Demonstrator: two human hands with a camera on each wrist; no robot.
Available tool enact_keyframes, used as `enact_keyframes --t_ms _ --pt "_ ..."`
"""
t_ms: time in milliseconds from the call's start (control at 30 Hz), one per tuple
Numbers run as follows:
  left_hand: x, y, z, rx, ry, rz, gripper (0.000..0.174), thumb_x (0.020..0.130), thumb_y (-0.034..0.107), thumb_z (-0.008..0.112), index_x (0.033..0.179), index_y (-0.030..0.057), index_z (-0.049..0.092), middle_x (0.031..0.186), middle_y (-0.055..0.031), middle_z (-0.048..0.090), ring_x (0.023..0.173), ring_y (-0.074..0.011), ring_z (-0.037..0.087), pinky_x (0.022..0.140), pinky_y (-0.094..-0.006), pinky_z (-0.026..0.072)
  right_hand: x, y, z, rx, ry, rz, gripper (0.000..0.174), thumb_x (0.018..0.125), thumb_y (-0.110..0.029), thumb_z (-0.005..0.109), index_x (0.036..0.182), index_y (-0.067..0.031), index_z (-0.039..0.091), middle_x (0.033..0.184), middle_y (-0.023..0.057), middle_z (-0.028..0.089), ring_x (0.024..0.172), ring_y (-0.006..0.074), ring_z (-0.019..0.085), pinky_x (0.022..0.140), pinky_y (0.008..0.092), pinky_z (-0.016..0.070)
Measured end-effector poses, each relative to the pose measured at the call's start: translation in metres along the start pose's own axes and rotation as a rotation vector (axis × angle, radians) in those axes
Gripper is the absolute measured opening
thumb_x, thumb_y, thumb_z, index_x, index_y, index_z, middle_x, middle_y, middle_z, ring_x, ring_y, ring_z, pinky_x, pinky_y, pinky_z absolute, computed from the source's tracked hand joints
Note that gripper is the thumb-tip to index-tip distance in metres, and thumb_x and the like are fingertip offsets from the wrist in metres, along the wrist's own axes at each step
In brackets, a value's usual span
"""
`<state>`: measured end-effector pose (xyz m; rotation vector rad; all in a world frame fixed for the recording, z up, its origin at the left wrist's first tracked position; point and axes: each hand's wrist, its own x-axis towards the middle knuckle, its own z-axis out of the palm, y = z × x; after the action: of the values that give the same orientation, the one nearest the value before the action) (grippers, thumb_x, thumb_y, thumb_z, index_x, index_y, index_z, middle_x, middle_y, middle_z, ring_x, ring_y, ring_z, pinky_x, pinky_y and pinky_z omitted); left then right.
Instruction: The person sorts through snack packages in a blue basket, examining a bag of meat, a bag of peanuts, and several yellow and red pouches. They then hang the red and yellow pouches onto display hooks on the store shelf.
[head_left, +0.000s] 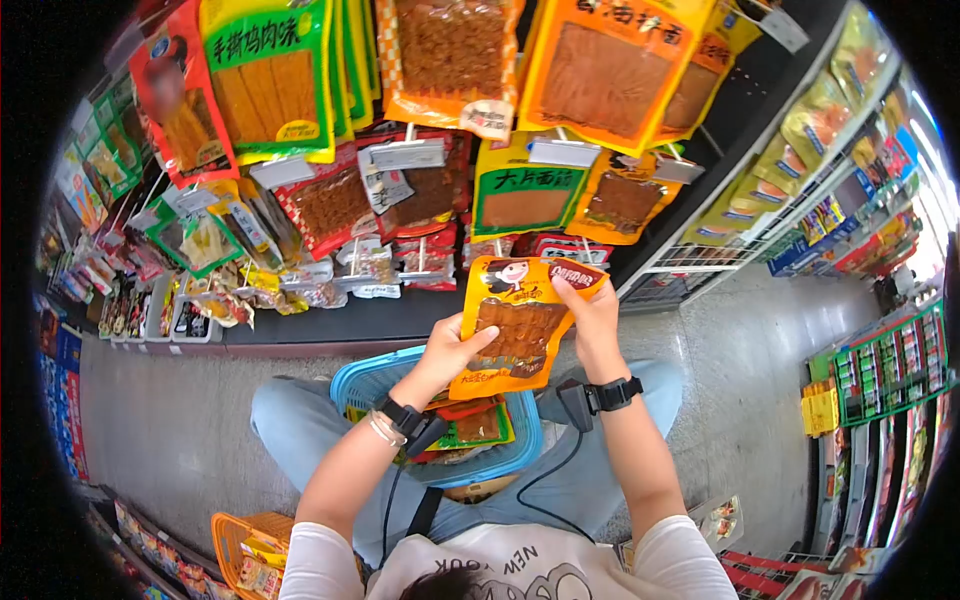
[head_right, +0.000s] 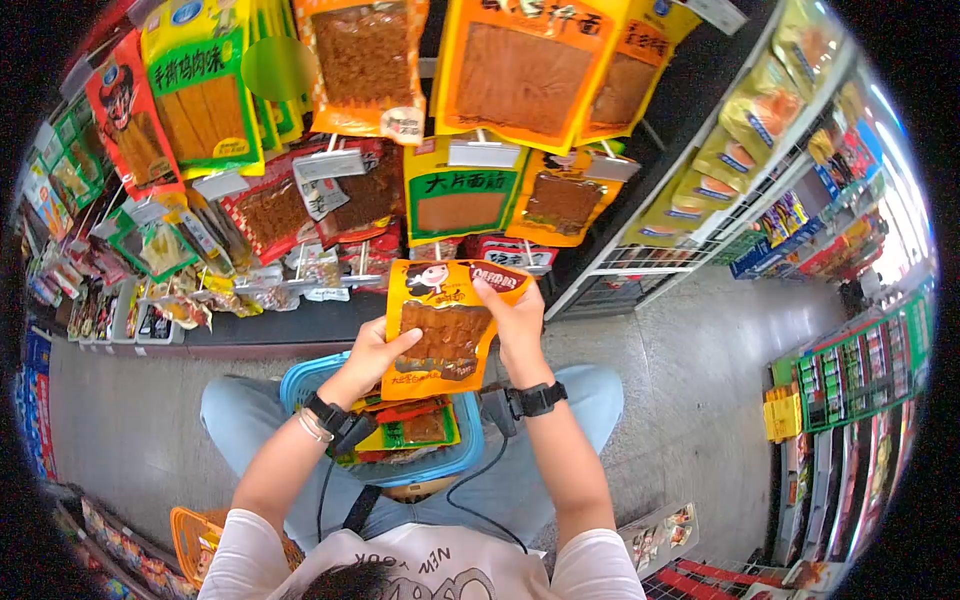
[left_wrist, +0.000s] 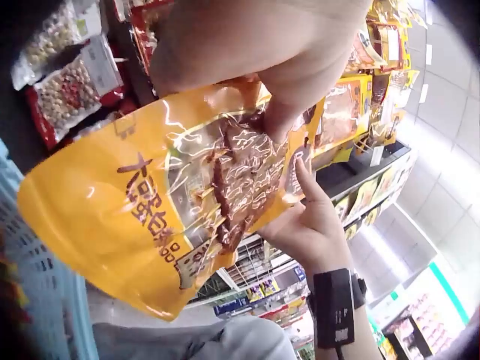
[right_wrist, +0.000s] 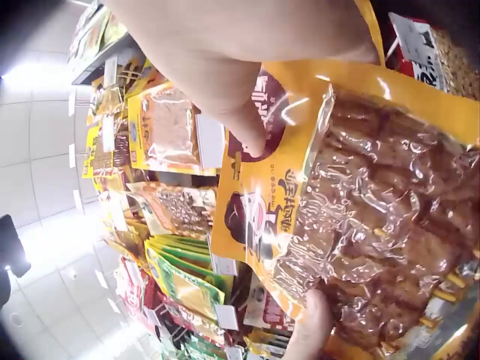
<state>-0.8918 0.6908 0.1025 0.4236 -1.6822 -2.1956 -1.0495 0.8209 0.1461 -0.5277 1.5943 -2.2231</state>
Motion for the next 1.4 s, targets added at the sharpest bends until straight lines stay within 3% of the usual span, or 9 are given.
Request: enact_keyframes --t_ms 200,367,500,767,900,933,1033,1167,1400 --pt "0.06 -0.001 0.053 0.14 -0.096 0.089 0.024 0.087 0.011 0.063 0.106 -0.0029 0.06 0.096 -0.0033 0.066 0.086 -0.0083 0.058 0.078 -0.0269 0.0484 0.038 -0.025 -0.041 -0.044 0.211 -0.102 0.03 0.072 -0.003 0.077 0.096 -0.0014 0.058 0.093 0.0062 0.066 0.081 0.0115 0.062 0.074 0.0251 0.0502" --pt "0.115 -0.02 0.086 0.233 -0.088 0.187 0.026 0.086 0.01 0.063 0.107 -0.0036 0.058 0.098 -0.0052 0.066 0.088 -0.0105 0.059 0.079 -0.0285 0.0482 0.074 -0.045 -0.072 -0.071 0.247 -0.133 0.029 0.071 -0.005 0.078 0.095 -0.0008 0.06 0.091 0.0061 0.066 0.077 0.0113 0.062 0.071 0.0245 0.0506" --pt "0.148 -0.006 0.118 0.086 -0.097 0.052 0.027 0.087 0.012 0.063 0.11 -0.002 0.057 0.1 -0.0046 0.064 0.089 -0.0107 0.059 0.08 -0.0278 0.0478 0.113 -0.05 -0.097 -0.014 0.244 -0.136 0.027 0.072 -0.006 0.077 0.094 -0.0002 0.061 0.089 0.0057 0.066 0.075 0.0111 0.062 0.069 0.0239 0.0506" --pt "0.204 0.006 0.145 0.037 0.008 0.057 0.028 0.091 0.022 0.06 0.111 0.0025 0.058 0.102 -0.0023 0.062 0.092 -0.0108 0.056 0.082 -0.0264 0.0447 0.151 -0.054 -0.113 0.019 0.308 -0.17 0.024 0.072 -0.007 0.078 0.09 -0.0005 0.063 0.086 0.0047 0.067 0.073 0.0106 0.062 0.068 0.0233 0.0501" --pt "0.235 0.022 0.166 -0.207 0.118 0.197 0.024 0.085 0.012 0.065 0.104 -0.001 0.059 0.098 -0.0046 0.064 0.086 -0.0094 0.058 0.076 -0.0252 0.0463 0.165 -0.046 -0.117 -0.11 0.323 -0.207 0.027 0.07 -0.009 0.08 0.088 -0.0005 0.062 0.084 0.0045 0.066 0.071 0.0088 0.06 0.064 0.0229 0.0492" --pt "0.241 0.024 0.171 -0.144 0.187 0.235 0.023 0.083 0.009 0.067 0.102 -0.002 0.059 0.098 -0.0054 0.065 0.086 -0.0099 0.058 0.075 -0.0252 0.0467 0.167 -0.045 -0.117 -0.086 0.339 -0.223 0.028 0.068 -0.01 0.081 0.086 -0.0007 0.061 0.083 0.0041 0.066 0.07 0.0083 0.059 0.063 0.0229 0.0487" --pt "0.248 0.031 0.182 -0.078 0.246 0.318 0.025 0.084 0.013 0.068 0.104 0.0002 0.06 0.099 -0.0045 0.065 0.087 -0.01 0.059 0.077 -0.0249 0.0465 0.177 -0.045 -0.116 -0.071 0.376 -0.297 0.028 0.069 -0.012 0.081 0.085 -0.0009 0.061 0.082 0.0038 0.065 0.069 0.0082 0.059 0.062 0.0232 0.0487" --pt "0.251 0.042 0.19 -0.154 0.258 0.412 0.024 0.082 0.012 0.07 0.101 0.0 0.061 0.096 -0.0038 0.065 0.084 -0.0094 0.059 0.077 -0.0248 0.0462 0.182 -0.056 -0.109 -0.295 0.515 -0.354 0.042 0.064 -0.021 0.085 0.088 0.0 0.057 0.081 0.0066 0.065 0.069 0.0123 0.06 0.064 0.0259 0.0497" --pt "0.243 0.066 0.196 -0.156 0.269 0.396 0.026 0.082 0.014 0.07 0.102 0.0001 0.06 0.097 -0.0033 0.064 0.086 -0.0093 0.057 0.08 -0.0256 0.0443 0.198 -0.06 -0.105 -0.379 0.534 -0.429 0.047 0.062 -0.023 0.084 0.088 0.0007 0.054 0.083 0.0104 0.062 0.073 0.0178 0.061 0.067 0.0302 0.0498"
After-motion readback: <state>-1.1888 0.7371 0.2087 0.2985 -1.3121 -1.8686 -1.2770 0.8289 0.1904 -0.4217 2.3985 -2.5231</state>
